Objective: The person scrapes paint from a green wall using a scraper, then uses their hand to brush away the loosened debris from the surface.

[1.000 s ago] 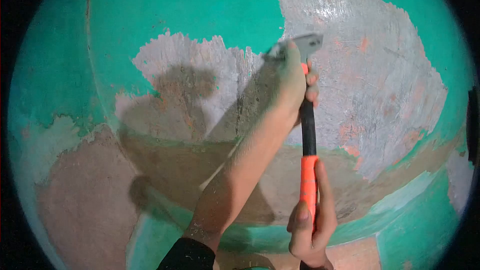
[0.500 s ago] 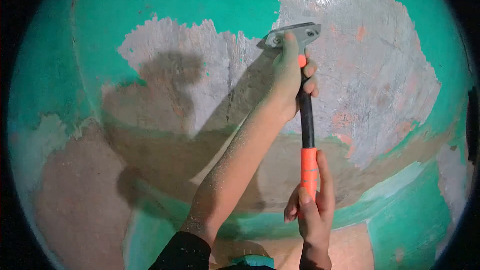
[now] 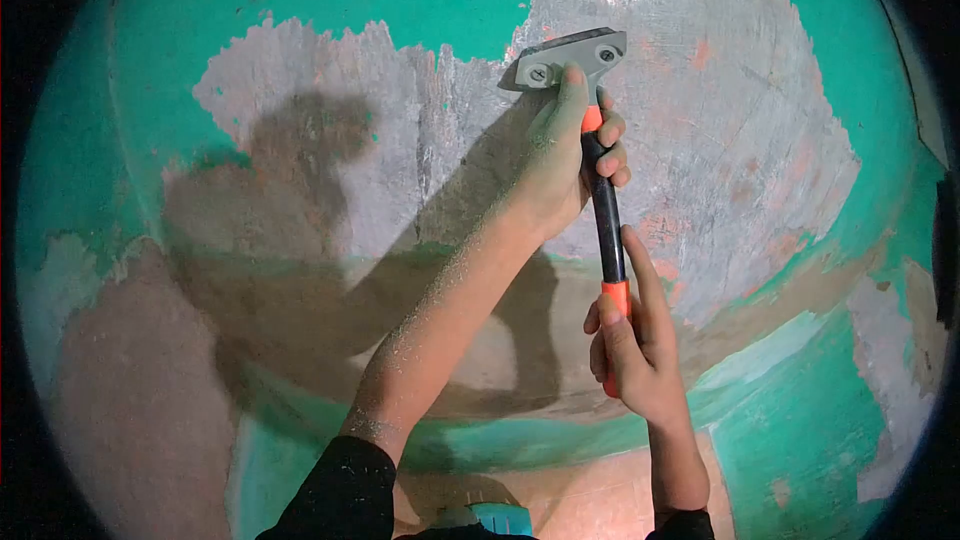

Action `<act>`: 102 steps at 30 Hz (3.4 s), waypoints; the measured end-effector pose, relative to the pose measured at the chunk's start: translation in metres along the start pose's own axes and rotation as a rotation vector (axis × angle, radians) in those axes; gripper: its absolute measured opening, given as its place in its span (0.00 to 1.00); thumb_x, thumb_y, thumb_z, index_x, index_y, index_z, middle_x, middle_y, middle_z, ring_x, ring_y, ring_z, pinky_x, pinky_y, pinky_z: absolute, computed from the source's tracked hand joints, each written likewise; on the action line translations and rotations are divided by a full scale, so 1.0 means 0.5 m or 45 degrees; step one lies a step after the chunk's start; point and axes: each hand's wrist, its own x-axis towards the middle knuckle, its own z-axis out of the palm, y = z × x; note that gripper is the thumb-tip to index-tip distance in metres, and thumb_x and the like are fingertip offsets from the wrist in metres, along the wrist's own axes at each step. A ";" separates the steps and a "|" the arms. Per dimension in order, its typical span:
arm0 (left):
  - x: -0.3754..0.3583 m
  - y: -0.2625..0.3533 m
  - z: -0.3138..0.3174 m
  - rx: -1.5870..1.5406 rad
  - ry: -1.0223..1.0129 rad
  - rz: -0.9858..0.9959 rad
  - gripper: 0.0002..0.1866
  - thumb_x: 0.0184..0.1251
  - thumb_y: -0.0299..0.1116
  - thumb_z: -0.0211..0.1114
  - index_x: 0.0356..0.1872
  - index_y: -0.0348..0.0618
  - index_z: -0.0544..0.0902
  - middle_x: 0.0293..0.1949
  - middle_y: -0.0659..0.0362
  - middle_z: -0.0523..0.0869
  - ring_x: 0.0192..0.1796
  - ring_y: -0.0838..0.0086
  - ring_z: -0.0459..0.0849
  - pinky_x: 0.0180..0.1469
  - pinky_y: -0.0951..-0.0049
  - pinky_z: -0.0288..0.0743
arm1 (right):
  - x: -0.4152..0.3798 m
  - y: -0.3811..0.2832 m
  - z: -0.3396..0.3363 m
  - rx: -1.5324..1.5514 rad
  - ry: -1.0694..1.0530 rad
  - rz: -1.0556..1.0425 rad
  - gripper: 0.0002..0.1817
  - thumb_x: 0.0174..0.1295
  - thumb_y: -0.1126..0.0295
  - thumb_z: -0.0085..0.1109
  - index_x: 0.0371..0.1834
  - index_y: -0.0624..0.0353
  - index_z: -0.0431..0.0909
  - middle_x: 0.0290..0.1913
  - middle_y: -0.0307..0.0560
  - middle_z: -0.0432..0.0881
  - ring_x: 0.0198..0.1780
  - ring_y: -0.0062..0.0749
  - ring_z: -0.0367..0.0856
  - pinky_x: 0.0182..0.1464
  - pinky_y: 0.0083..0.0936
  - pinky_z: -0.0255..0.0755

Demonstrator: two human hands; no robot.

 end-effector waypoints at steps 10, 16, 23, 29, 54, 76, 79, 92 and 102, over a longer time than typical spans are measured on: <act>0.012 0.013 0.029 -0.250 -0.007 0.084 0.24 0.71 0.60 0.45 0.39 0.48 0.68 0.20 0.71 0.63 0.13 0.88 0.56 0.11 0.86 0.51 | -0.037 -0.026 0.005 0.545 0.016 0.250 0.43 0.64 0.62 0.57 0.76 0.55 0.40 0.23 0.45 0.71 0.18 0.23 0.69 0.17 0.16 0.63; 0.027 -0.006 -0.004 -0.814 -0.469 0.085 0.20 0.73 0.55 0.47 0.45 0.48 0.67 0.23 0.70 0.63 0.15 0.89 0.55 0.12 0.86 0.52 | -0.063 -0.026 0.066 0.784 0.289 0.204 0.41 0.63 0.62 0.57 0.76 0.56 0.45 0.20 0.47 0.68 0.11 0.21 0.60 0.09 0.16 0.55; 0.014 -0.037 -0.007 -1.511 -0.786 0.004 0.19 0.76 0.50 0.44 0.49 0.43 0.66 0.27 0.66 0.64 0.16 0.86 0.60 0.13 0.87 0.56 | -0.062 -0.032 0.113 0.992 0.370 0.139 0.35 0.67 0.66 0.54 0.74 0.56 0.51 0.26 0.46 0.71 0.12 0.16 0.60 0.11 0.10 0.55; -0.001 -0.022 -0.013 -1.428 -0.635 -0.011 0.22 0.74 0.53 0.43 0.49 0.43 0.66 0.26 0.65 0.64 0.14 0.86 0.59 0.08 0.85 0.55 | -0.095 0.027 0.143 0.730 0.435 -0.026 0.37 0.65 0.65 0.57 0.74 0.59 0.51 0.28 0.47 0.74 0.13 0.16 0.63 0.12 0.12 0.56; 0.029 -0.043 0.013 -1.514 -0.848 -0.020 0.21 0.76 0.52 0.39 0.49 0.45 0.66 0.26 0.65 0.65 0.13 0.85 0.61 0.09 0.83 0.61 | -0.090 -0.072 0.121 -0.066 0.552 -0.102 0.33 0.70 0.58 0.49 0.70 0.70 0.56 0.24 0.35 0.69 0.20 0.15 0.62 0.22 0.15 0.55; 0.053 0.025 0.047 -1.526 -0.748 -0.058 0.19 0.75 0.50 0.46 0.46 0.43 0.70 0.27 0.66 0.66 0.16 0.84 0.64 0.15 0.82 0.63 | -0.048 -0.116 0.145 0.138 0.519 -0.269 0.30 0.69 0.63 0.47 0.71 0.66 0.57 0.41 0.45 0.77 0.21 0.13 0.65 0.19 0.13 0.58; 0.031 -0.005 0.025 -1.444 -0.827 -0.019 0.19 0.75 0.49 0.46 0.46 0.42 0.71 0.27 0.66 0.67 0.17 0.85 0.64 0.16 0.82 0.64 | -0.079 -0.116 0.140 0.071 0.589 -0.236 0.30 0.68 0.65 0.47 0.71 0.66 0.57 0.47 0.47 0.78 0.22 0.13 0.67 0.19 0.12 0.60; 0.039 0.022 0.033 -1.493 -0.768 -0.037 0.20 0.75 0.51 0.45 0.47 0.43 0.70 0.27 0.65 0.67 0.17 0.83 0.65 0.16 0.79 0.66 | -0.064 -0.136 0.155 0.166 0.615 -0.025 0.40 0.64 0.56 0.53 0.73 0.68 0.49 0.16 0.38 0.69 0.13 0.13 0.58 0.15 0.14 0.49; 0.072 0.045 0.047 -1.433 -0.779 -0.044 0.19 0.75 0.51 0.45 0.45 0.45 0.70 0.26 0.67 0.66 0.17 0.84 0.64 0.16 0.79 0.66 | -0.046 -0.132 0.131 0.221 0.527 -0.059 0.41 0.65 0.56 0.53 0.73 0.66 0.47 0.19 0.41 0.70 0.14 0.16 0.62 0.15 0.15 0.55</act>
